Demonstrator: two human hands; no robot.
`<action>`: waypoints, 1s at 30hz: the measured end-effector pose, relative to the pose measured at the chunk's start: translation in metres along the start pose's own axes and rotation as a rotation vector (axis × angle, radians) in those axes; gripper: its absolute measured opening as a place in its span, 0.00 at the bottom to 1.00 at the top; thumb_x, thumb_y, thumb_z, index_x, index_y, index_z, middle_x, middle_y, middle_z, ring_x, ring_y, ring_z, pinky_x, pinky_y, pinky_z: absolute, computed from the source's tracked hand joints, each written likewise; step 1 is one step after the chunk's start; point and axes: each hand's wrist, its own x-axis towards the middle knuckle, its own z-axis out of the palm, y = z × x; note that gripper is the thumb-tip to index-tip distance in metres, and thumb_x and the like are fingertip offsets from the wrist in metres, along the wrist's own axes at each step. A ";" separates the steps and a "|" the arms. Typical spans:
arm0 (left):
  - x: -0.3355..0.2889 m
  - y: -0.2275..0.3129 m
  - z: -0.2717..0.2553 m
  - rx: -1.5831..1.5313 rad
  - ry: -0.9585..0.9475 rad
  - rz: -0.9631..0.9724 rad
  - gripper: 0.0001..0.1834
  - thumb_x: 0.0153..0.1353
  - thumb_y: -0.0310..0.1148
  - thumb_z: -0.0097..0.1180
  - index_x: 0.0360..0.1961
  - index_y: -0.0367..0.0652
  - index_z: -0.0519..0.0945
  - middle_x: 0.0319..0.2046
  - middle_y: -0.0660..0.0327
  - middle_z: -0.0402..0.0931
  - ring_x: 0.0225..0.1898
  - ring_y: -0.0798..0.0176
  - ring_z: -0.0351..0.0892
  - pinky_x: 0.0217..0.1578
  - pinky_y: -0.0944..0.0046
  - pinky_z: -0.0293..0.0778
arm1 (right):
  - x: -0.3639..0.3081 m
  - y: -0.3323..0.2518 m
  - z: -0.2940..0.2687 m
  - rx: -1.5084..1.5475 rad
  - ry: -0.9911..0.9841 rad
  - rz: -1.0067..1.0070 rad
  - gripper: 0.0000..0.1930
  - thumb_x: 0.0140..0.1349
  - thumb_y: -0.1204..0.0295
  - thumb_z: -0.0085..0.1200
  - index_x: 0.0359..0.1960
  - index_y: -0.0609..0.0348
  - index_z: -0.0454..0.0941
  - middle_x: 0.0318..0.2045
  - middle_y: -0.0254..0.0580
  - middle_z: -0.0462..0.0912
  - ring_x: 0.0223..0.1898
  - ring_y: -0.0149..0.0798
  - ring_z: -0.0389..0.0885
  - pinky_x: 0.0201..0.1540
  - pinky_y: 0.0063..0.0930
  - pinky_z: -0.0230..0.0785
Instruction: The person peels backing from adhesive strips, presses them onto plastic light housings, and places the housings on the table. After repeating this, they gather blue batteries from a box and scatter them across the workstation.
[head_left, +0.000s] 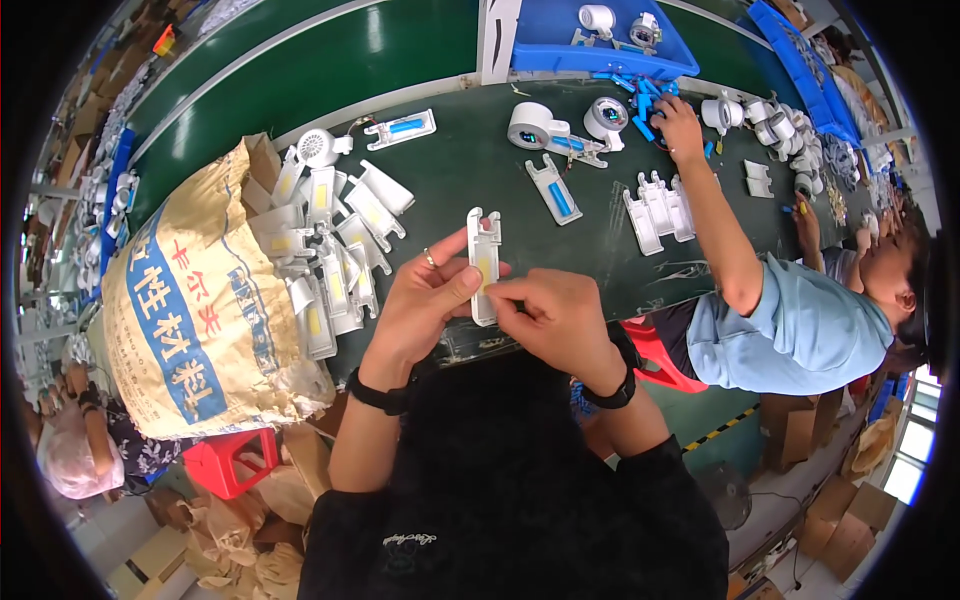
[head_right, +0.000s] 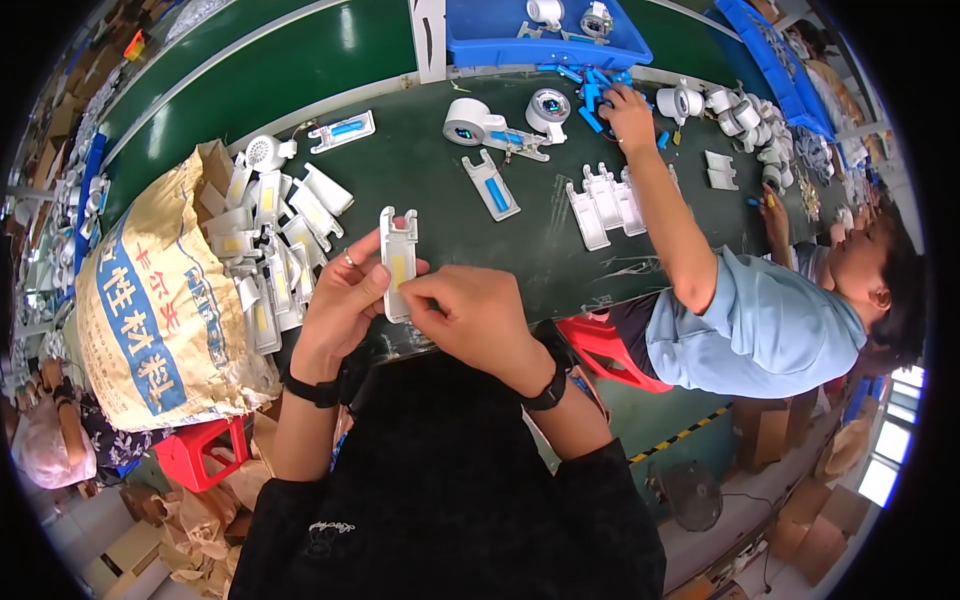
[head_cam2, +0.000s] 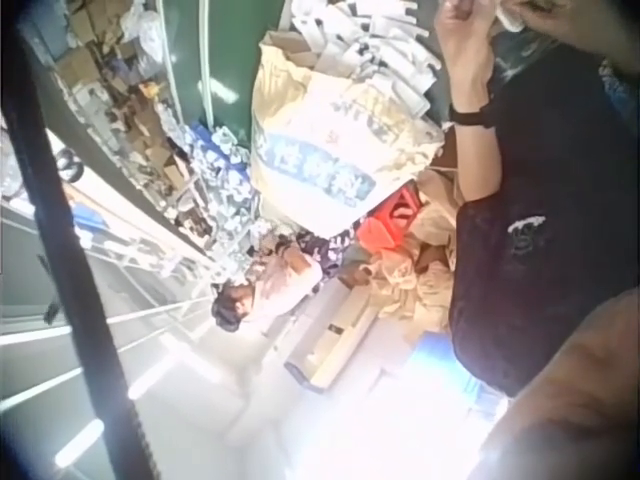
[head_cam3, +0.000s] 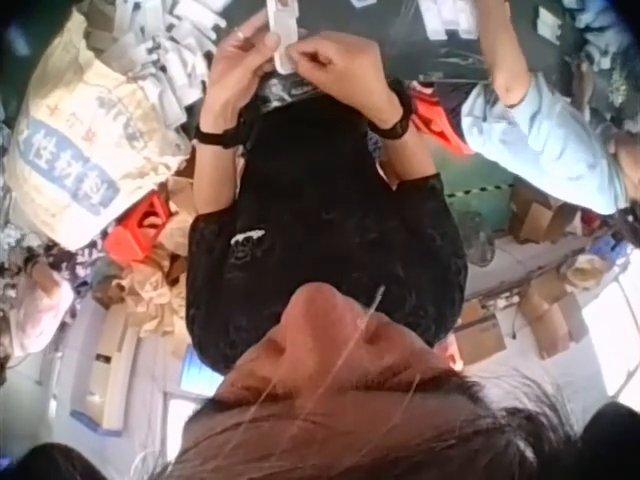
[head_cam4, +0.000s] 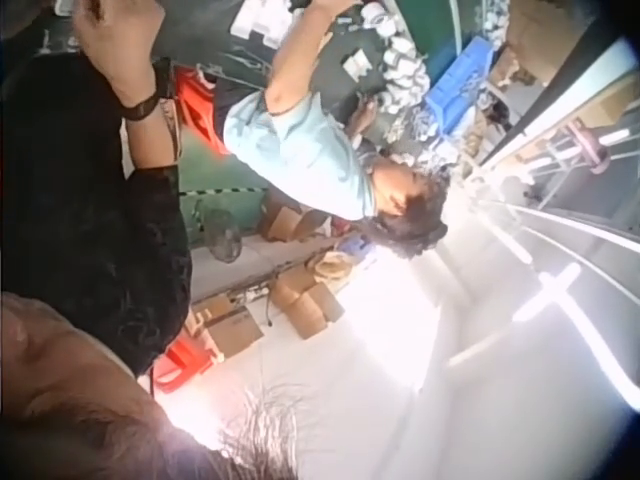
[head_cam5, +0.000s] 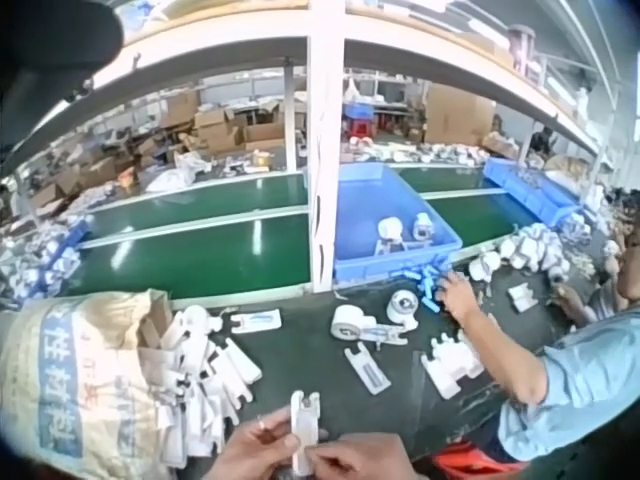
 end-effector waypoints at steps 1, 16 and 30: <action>0.002 -0.001 0.002 -0.001 -0.003 -0.003 0.32 0.70 0.32 0.60 0.73 0.45 0.66 0.52 0.51 0.83 0.49 0.61 0.85 0.47 0.60 0.85 | -0.001 -0.001 -0.002 0.110 -0.021 0.172 0.07 0.53 0.79 0.68 0.33 0.55 0.86 0.15 0.30 0.67 0.15 0.25 0.65 0.20 0.25 0.56; 0.113 -0.115 0.099 0.122 0.055 -0.108 0.34 0.69 0.29 0.59 0.71 0.31 0.60 0.60 0.42 0.73 0.60 0.53 0.77 0.60 0.60 0.75 | -0.120 0.080 -0.062 0.331 0.737 0.641 0.01 0.67 0.80 0.59 0.39 0.63 0.81 0.25 0.22 0.75 0.26 0.16 0.66 0.30 0.11 0.55; 0.049 -0.051 0.040 1.263 0.111 0.642 0.31 0.62 0.29 0.64 0.65 0.34 0.70 0.62 0.43 0.74 0.62 0.41 0.75 0.61 0.52 0.72 | -0.109 0.064 -0.048 1.487 0.436 0.567 0.13 0.63 0.63 0.47 0.26 0.53 0.61 0.18 0.29 0.59 0.19 0.25 0.55 0.23 0.22 0.51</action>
